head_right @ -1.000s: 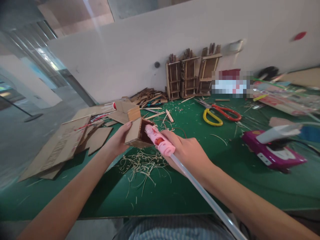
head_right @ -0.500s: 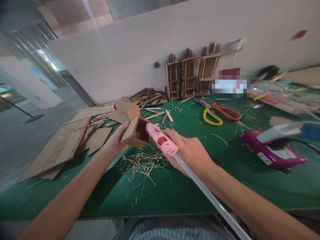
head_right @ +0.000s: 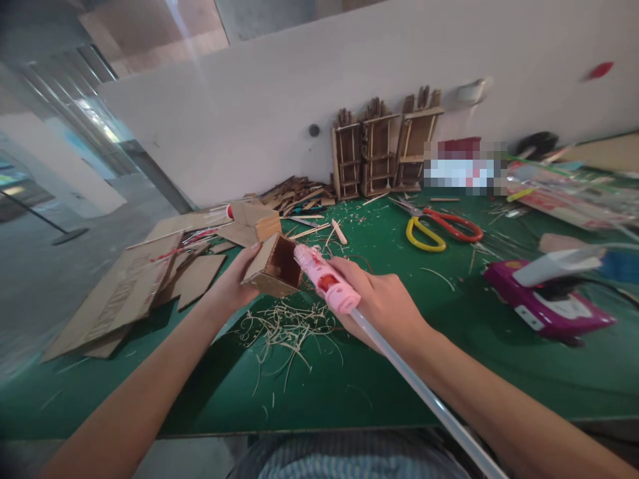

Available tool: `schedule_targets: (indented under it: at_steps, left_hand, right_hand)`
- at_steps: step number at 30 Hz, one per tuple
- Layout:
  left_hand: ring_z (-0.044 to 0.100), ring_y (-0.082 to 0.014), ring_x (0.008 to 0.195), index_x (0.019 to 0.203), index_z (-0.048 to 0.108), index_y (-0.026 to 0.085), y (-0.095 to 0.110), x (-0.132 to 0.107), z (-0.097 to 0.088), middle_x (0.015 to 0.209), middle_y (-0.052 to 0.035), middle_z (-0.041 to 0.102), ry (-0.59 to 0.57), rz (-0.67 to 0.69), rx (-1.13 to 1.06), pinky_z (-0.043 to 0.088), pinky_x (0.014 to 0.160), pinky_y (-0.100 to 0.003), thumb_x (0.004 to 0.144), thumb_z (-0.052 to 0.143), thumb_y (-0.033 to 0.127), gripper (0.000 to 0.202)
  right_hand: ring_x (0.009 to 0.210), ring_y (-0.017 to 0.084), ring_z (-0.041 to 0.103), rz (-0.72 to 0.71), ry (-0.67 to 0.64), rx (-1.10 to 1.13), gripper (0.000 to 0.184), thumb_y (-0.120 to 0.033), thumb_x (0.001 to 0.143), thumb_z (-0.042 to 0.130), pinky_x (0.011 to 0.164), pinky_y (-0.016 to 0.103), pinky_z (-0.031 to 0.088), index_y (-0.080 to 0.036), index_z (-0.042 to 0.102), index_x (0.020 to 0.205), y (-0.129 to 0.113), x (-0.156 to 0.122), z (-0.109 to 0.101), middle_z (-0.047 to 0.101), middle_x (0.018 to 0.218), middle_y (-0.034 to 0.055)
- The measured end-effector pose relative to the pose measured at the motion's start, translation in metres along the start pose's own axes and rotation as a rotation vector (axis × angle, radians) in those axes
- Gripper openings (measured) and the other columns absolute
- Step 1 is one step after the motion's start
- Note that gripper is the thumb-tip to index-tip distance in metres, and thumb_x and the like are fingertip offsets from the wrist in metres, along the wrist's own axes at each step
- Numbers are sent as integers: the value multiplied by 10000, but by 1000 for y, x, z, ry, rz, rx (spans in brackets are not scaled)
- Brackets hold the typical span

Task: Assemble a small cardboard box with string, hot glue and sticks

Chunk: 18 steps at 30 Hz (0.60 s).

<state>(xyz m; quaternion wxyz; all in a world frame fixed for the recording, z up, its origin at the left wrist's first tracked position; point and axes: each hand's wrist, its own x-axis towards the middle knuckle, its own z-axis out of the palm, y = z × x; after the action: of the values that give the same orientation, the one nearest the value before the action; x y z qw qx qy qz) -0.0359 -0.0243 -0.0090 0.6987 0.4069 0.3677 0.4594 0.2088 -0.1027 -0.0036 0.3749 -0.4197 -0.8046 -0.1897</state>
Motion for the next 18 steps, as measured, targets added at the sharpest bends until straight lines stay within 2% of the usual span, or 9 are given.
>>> schedule_targets:
  at_steps: [5,11,18]
  left_hand:
    - [656,-199,833,1082,652,179,-1,0,-1,975,-54,705,-5,15,33,515,679,-256,751,682,481,448]
    - [644,-276,994,1112,637,171,1,-1,3,1061,-88,690,-4,27,112,537,771,-325,729,677,519,519]
    - [657,-237,885,1050,676,187,-3,3,-2,1008,-75,693,-13,59,118,543,724,-311,743,684,509,446]
  right_hand:
    - [455,155,631,-33,-9,5,267,-257,883,504,387,265,391,-126,500,1116,-1,0,4,740,856,69]
    - [429,137,612,-30,-14,0,242,-281,903,490,375,258,366,-125,509,1087,-2,0,4,740,833,59]
    - [418,135,604,-42,-47,15,228,-286,902,484,372,259,348,-125,525,1058,0,2,5,739,815,61]
